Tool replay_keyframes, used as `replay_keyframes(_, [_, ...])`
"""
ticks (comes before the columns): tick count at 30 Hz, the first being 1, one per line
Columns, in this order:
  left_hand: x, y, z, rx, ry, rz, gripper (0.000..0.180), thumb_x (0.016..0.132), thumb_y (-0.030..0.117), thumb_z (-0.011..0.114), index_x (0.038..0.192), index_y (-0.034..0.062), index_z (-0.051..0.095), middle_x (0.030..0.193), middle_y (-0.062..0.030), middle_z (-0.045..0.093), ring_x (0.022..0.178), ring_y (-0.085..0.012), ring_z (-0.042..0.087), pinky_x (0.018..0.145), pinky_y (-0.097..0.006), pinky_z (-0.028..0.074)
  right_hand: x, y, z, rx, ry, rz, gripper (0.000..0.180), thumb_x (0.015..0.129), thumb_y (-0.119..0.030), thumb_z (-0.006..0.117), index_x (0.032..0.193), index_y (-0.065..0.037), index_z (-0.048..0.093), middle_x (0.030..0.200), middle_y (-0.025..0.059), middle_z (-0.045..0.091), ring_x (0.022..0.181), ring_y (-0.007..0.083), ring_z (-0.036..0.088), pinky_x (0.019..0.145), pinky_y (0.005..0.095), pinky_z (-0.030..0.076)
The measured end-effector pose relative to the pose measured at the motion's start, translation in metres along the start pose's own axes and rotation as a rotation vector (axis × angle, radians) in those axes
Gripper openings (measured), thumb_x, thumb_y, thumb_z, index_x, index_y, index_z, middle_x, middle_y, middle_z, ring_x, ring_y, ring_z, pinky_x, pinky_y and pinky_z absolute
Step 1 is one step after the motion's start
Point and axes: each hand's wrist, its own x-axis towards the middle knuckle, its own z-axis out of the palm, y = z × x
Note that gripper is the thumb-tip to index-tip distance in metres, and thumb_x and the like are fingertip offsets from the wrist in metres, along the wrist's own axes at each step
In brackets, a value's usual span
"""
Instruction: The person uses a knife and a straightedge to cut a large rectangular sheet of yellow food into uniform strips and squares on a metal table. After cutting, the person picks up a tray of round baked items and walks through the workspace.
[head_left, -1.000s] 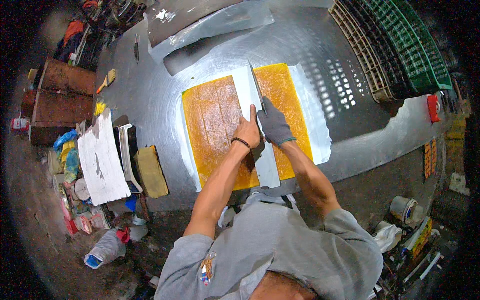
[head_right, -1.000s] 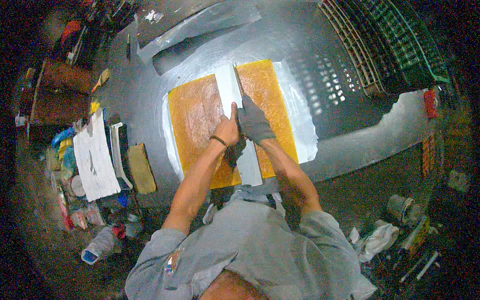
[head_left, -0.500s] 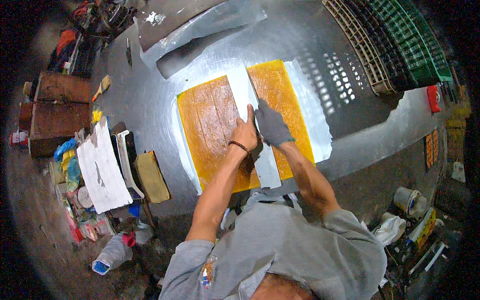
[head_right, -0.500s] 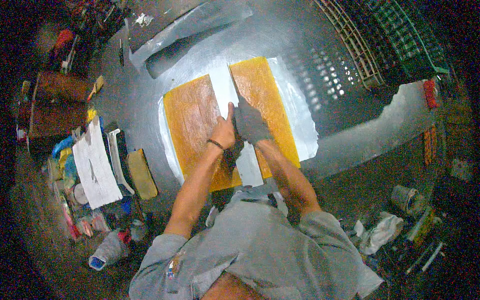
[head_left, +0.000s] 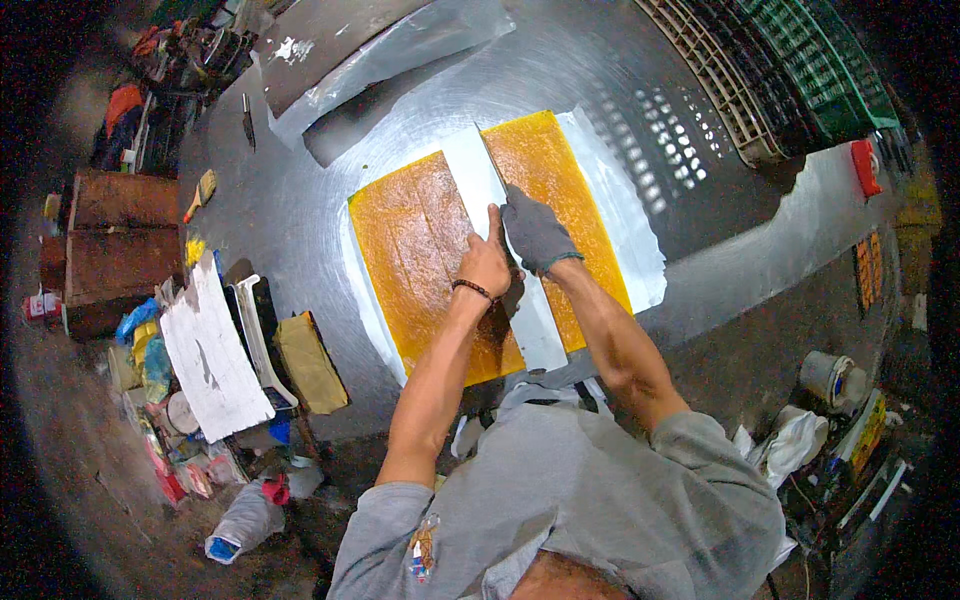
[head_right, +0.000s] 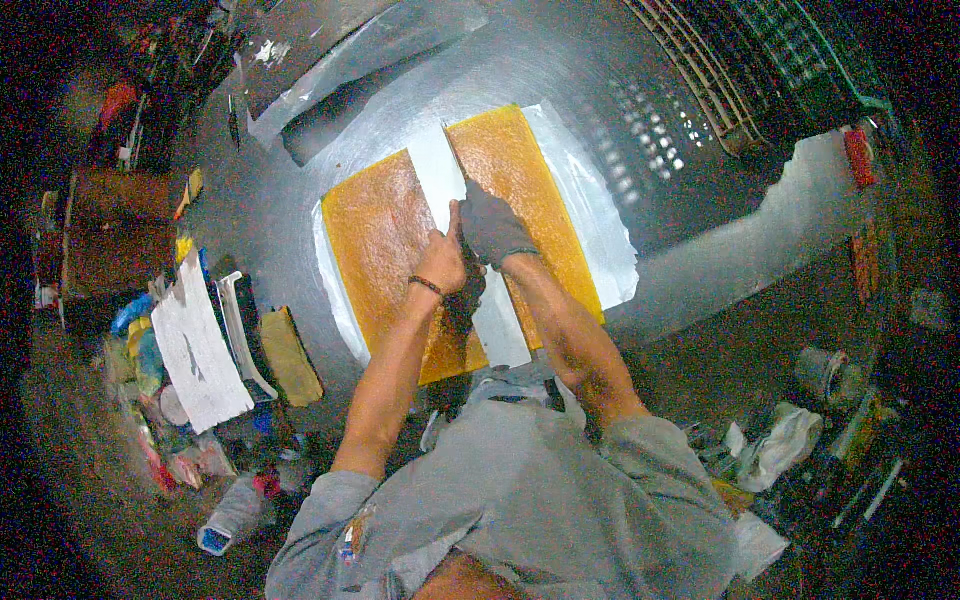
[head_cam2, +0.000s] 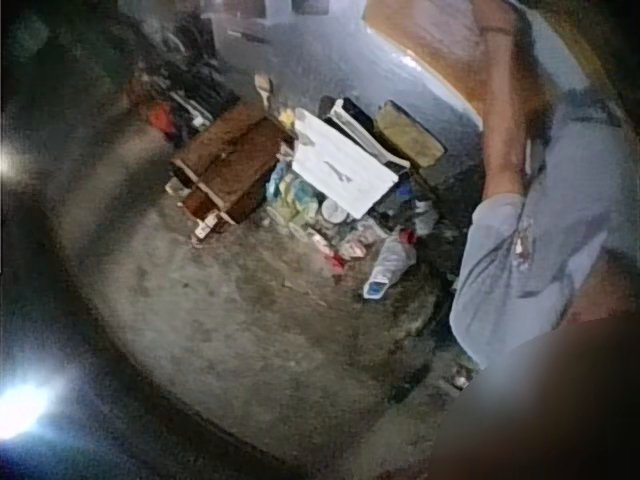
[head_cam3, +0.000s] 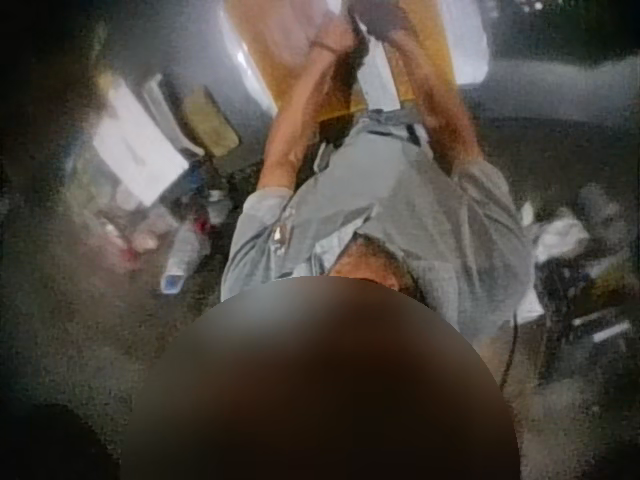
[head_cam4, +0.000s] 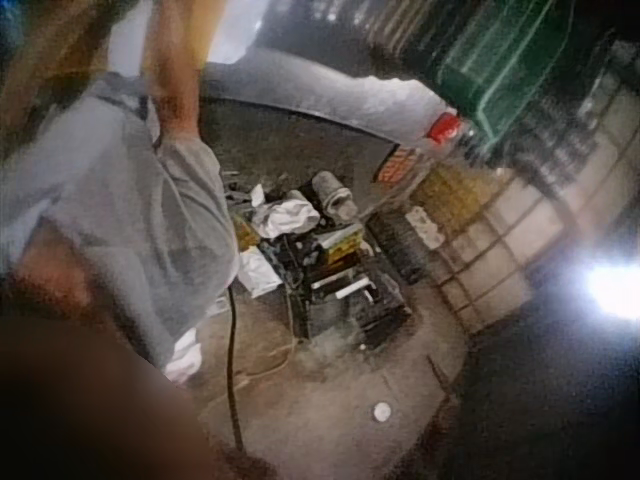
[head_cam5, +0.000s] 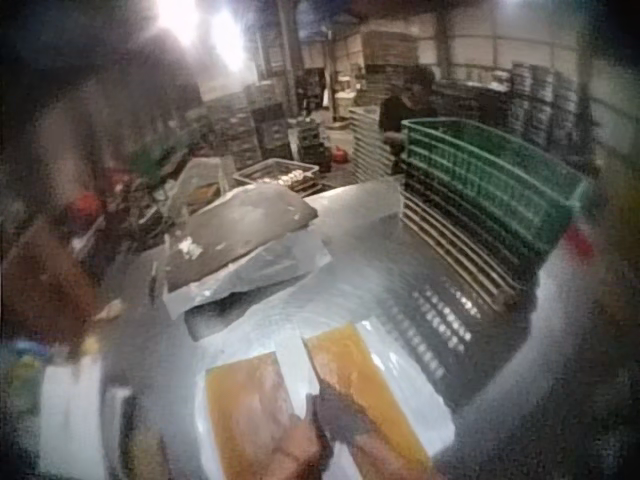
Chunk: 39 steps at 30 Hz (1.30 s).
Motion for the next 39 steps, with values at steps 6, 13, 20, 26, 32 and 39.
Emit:
replay_keyframes(6, [0.007, -0.009, 0.006, 0.058, -0.016, -0.024, 0.126, 0.072, 0.026, 0.088, 0.159, 0.0144, -0.003, 0.111, -0.0406, 0.049, 0.096, -0.0551, 0.062, 0.085, -0.053, 0.054, -0.045, 0.010, 0.001, 0.124, -0.019, -0.008, 0.044, 0.098, -0.030, 0.043, 0.135, -0.007, 0.050, 0.102, 0.0313, 0.066, 0.093, 0.0450, 0.067, 0.079, 0.0542, 0.053])
replay_keyframes(13, [0.009, -0.008, 0.006, 0.079, -0.024, 0.010, 0.123, 0.075, 0.028, 0.085, 0.159, 0.0143, -0.004, 0.113, -0.0452, 0.048, 0.095, -0.0564, 0.062, 0.086, -0.053, 0.053, -0.018, -0.002, -0.007, 0.137, -0.051, 0.063, 0.042, 0.098, -0.029, 0.041, 0.129, -0.003, 0.052, 0.099, 0.0317, 0.066, 0.085, 0.0456, 0.068, 0.072, 0.0532, 0.054])
replay_keyframes(20, [0.025, -0.031, 0.024, 0.132, 0.033, 0.035, 0.096, 0.087, 0.011, 0.059, 0.159, 0.0143, -0.005, 0.112, -0.0486, 0.048, 0.098, -0.0577, 0.061, 0.088, -0.055, 0.052, -0.056, 0.021, 0.000, 0.126, -0.092, 0.017, 0.038, 0.098, -0.025, 0.044, 0.127, -0.002, 0.047, 0.100, 0.0320, 0.065, 0.082, 0.0468, 0.067, 0.071, 0.0549, 0.053])
replay_keyframes(26, [0.029, -0.051, 0.030, 0.146, 0.107, 0.145, 0.095, 0.087, 0.010, 0.057, 0.159, 0.0146, -0.005, 0.110, -0.0478, 0.050, 0.098, -0.0573, 0.061, 0.087, -0.054, 0.052, -0.046, 0.020, 0.004, 0.178, -0.086, 0.011, 0.038, 0.098, -0.025, 0.044, 0.129, -0.003, 0.048, 0.096, 0.0316, 0.066, 0.082, 0.0452, 0.067, 0.072, 0.0552, 0.052])
replay_keyframes(32, [0.023, -0.031, 0.020, 0.135, 0.062, 0.131, 0.120, 0.076, 0.025, 0.081, 0.159, 0.0149, -0.005, 0.109, -0.0459, 0.052, 0.098, -0.0575, 0.061, 0.088, -0.054, 0.052, -0.087, 0.053, 0.017, 0.190, 0.044, -0.089, 0.035, 0.100, -0.022, 0.044, 0.130, -0.006, 0.048, 0.087, 0.0282, 0.066, 0.059, 0.0378, 0.065, 0.054, 0.0487, 0.053])
replay_keyframes(39, [0.020, -0.022, 0.010, 0.119, 0.021, 0.123, 0.132, 0.067, 0.027, 0.091, 0.158, 0.0105, -0.004, 0.110, -0.0441, 0.053, 0.102, -0.0543, 0.061, 0.091, -0.052, 0.052, -0.076, 0.061, 0.023, 0.194, -0.027, 0.009, 0.037, 0.100, -0.022, 0.044, 0.134, -0.007, 0.046, 0.081, 0.0269, 0.066, 0.052, 0.0364, 0.064, 0.050, 0.0483, 0.053])
